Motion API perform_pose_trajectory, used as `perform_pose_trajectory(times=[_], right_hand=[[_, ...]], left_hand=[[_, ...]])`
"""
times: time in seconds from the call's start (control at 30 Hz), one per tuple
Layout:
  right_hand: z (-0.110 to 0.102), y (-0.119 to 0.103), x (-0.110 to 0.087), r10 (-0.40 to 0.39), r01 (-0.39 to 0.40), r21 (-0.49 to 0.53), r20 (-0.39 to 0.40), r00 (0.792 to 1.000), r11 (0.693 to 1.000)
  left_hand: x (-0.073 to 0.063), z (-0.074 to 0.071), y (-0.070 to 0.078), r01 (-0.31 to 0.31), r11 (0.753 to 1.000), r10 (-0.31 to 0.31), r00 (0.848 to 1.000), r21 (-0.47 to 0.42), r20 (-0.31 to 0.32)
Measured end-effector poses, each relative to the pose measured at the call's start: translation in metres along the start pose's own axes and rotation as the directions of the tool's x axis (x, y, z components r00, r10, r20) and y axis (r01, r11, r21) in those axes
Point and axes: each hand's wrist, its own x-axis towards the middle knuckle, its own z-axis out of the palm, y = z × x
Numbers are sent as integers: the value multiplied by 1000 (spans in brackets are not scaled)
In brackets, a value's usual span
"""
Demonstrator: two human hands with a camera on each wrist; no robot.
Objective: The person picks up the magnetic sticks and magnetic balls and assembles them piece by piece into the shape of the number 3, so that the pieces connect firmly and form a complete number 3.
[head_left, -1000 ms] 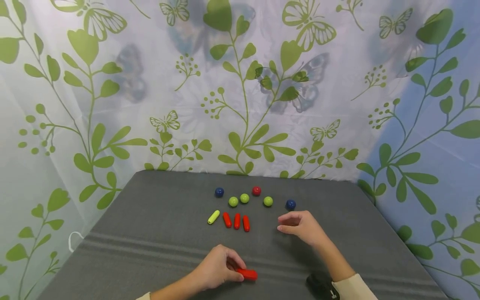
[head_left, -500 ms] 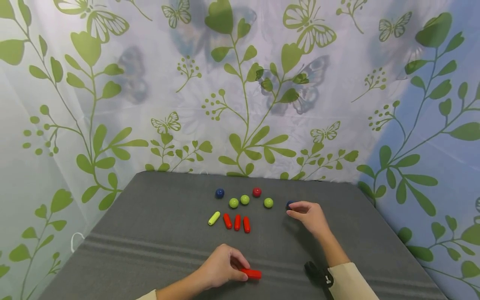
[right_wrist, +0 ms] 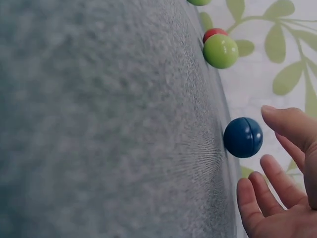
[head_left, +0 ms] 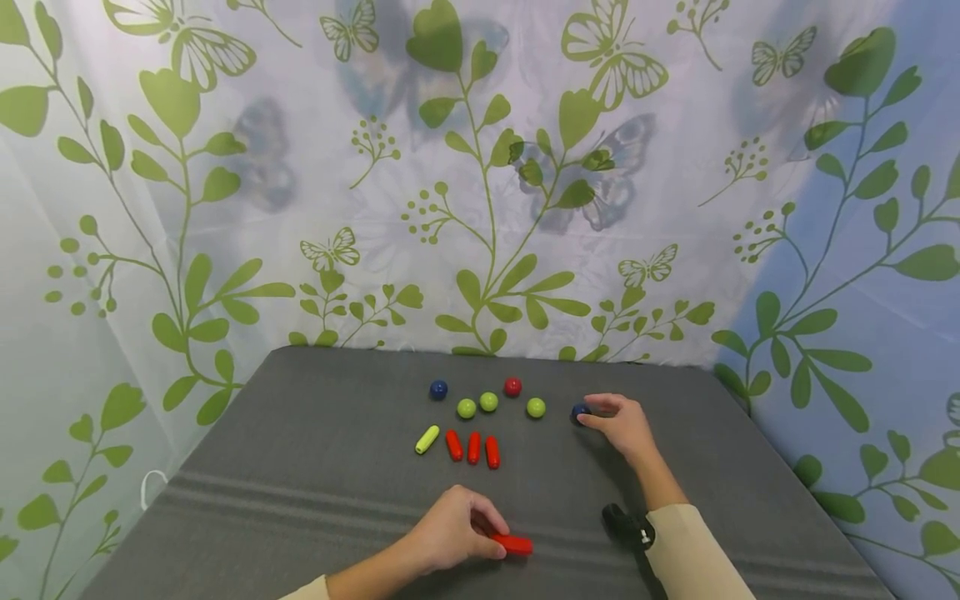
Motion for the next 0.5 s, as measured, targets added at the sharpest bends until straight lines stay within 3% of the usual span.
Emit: perform_pose_trajectory(times=[0.27, 0.5], right_hand=[[2, 5, 9, 56, -57, 38, 38, 998, 998], [5, 8, 13, 44, -46, 45, 41, 998, 998]], left_hand=[[4, 1, 3, -9, 1000, 9, 1000, -11, 2], [3, 1, 2, -5, 1000, 5, 1000, -13, 7]])
